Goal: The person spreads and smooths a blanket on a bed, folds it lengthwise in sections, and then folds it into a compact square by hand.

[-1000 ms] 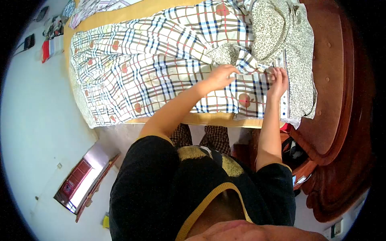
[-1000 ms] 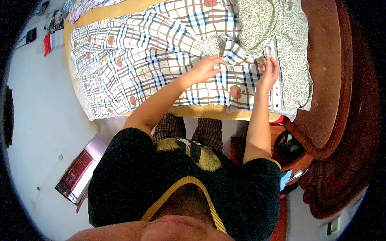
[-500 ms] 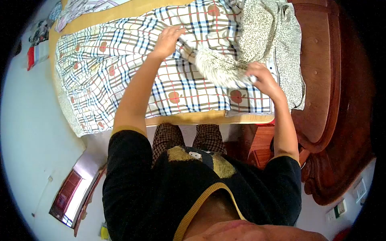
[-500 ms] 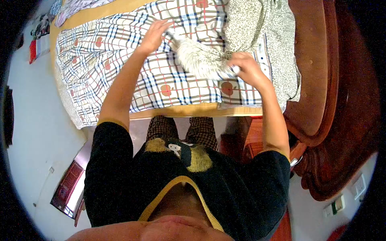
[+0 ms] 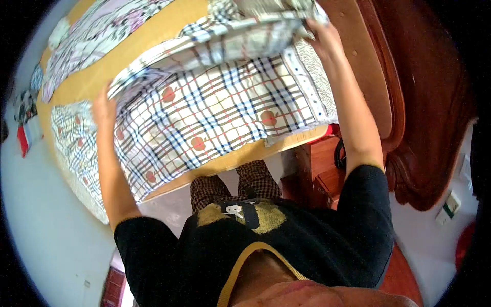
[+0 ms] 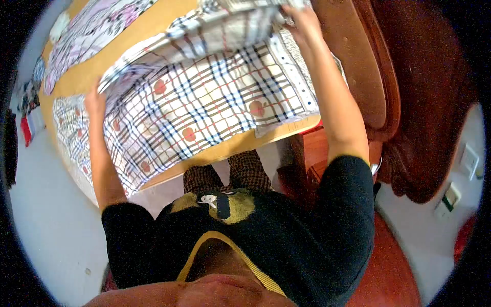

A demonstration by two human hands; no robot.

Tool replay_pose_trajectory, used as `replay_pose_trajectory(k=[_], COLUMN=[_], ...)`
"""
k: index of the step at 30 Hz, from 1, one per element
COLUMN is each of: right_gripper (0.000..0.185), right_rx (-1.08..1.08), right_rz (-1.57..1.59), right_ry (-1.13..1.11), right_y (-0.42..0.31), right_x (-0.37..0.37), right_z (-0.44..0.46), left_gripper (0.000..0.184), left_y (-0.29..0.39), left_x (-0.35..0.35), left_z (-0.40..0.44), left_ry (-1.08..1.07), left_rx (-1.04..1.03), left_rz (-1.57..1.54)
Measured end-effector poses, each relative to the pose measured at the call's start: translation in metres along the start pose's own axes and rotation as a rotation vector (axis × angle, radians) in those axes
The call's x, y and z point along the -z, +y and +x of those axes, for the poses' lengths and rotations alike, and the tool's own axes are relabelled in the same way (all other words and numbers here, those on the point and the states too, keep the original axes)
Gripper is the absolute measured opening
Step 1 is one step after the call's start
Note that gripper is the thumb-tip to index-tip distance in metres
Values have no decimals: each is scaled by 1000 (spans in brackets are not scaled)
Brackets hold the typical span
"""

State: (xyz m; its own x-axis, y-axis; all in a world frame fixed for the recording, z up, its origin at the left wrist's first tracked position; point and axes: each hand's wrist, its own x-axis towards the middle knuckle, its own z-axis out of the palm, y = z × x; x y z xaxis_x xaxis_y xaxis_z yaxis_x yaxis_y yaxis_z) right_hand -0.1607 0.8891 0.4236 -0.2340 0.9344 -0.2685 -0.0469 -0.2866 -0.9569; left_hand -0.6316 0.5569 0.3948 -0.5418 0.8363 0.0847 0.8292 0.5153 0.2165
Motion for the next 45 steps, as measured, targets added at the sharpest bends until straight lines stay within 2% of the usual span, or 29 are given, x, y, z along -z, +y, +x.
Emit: replay_pose_trajectory(k=[3, 5, 7, 8, 9, 10, 11, 12, 14, 16, 17, 18, 20, 22, 24, 26, 27, 28, 31, 33, 34, 35, 36, 37, 38, 39, 40, 42, 45], right_gripper=[28, 17, 15, 15, 30, 33, 41, 37, 33, 35, 37, 49, 62, 76, 84, 89, 84, 63, 30, 16, 16, 14, 14, 17, 20, 22, 24, 27, 29], right_rx=[262, 450, 520, 579, 638, 525, 249, 257, -245, -284, -299, -300, -300, -235, -195, -181, -218, -314, -194, 6, 5, -82, -161, 156, 468, 443, 413, 383, 405], right_rz=[301, 441, 387, 355, 321, 370, 237, 368, 400, 571, 623, 598, 578, 214, 135, 13, 51, 151, 543, 494, 501, 71, -352, -454, -548, -685, -819, -797, -788], right_ry=[-91, -78, -126, -31, 64, 251, 469, 441, 709, 503, 431, 466, 506, 490, 490, 570, 635, 582, 624, 680, 682, 505, 312, 79, -155, -350, -547, -675, -807], right_y=[-43, -89, -76, -61, -41, -19, 21, 51, 127, 180, 189, 175, 165, 165, 159, 139, 141, 154, 162, 122, 105, 93, 90, 108, 125, 119, 112, 114, 116], right_x=[-29, -47, 11, 34, 49, 40, 69, 78, 126, 174, 185, 171, 162, 160, 157, 141, 143, 161, 159, 120, 106, 98, 91, 87, 82, 71, 60, 42, 33], right_z=[71, 55, 60, 52, 43, 12, 3, -6, -40, -70, -80, -95, -100, -84, -54, -28, -14, 7, 27, 1, -24, -45, -63, -75, -87, -96, -106, -121, -132], left_gripper=[39, 32, 36, 39, 44, 54, 57, 61, 64, 65, 65, 66, 70, 74, 69, 74, 74, 74, 63, 47, 26, 15, 15, 27, 37, 50, 60, 71, 98], left_y=[30, 39, 101, 106, 131, 152, 165, 173, 177, 173, 168, 158, 138, 129, 117, 123, 83, 89, 113, 132, 143, 158, 192, 215, 245, 276, 306, 341, 368], left_x=[52, 49, 40, 3, -18, -41, -68, -94, -146, -182, -189, -196, -214, -214, -221, -210, -275, -266, -239, -254, -243, -218, -207, -208, -189, -170, -143, -151, -163], left_z=[-56, -112, -151, -176, -189, -200, -210, -222, -250, -269, -272, -279, -297, -294, -298, -281, -324, -310, -261, -217, -189, -159, -122, -79, -46, -13, 15, 61, 120], left_ry=[164, 24, -457, -364, -438, -614, -731, -850, -1025, -1046, -1186, -1328, -1316, -1407, -1242, -1597, -1616, -1612, -1592, -1400, -1103, -712, -655, -622, -686, -710, -650, -544, -423], left_rx=[-294, -372, -206, -367, -395, -384, -367, -350, -316, -366, -323, -283, -279, -322, -391, -191, -77, -83, -460, -603, -468, -559, -210, -209, -20, 188, 208, 236, 65], left_rz=[-114, -107, -95, -423, -449, -269, -267, -260, -249, -116, -90, -58, -98, -108, -260, -234, -385, -377, -35, 161, -79, -259, -547, -655, -909, -1162, -1346, -1647, -1272])
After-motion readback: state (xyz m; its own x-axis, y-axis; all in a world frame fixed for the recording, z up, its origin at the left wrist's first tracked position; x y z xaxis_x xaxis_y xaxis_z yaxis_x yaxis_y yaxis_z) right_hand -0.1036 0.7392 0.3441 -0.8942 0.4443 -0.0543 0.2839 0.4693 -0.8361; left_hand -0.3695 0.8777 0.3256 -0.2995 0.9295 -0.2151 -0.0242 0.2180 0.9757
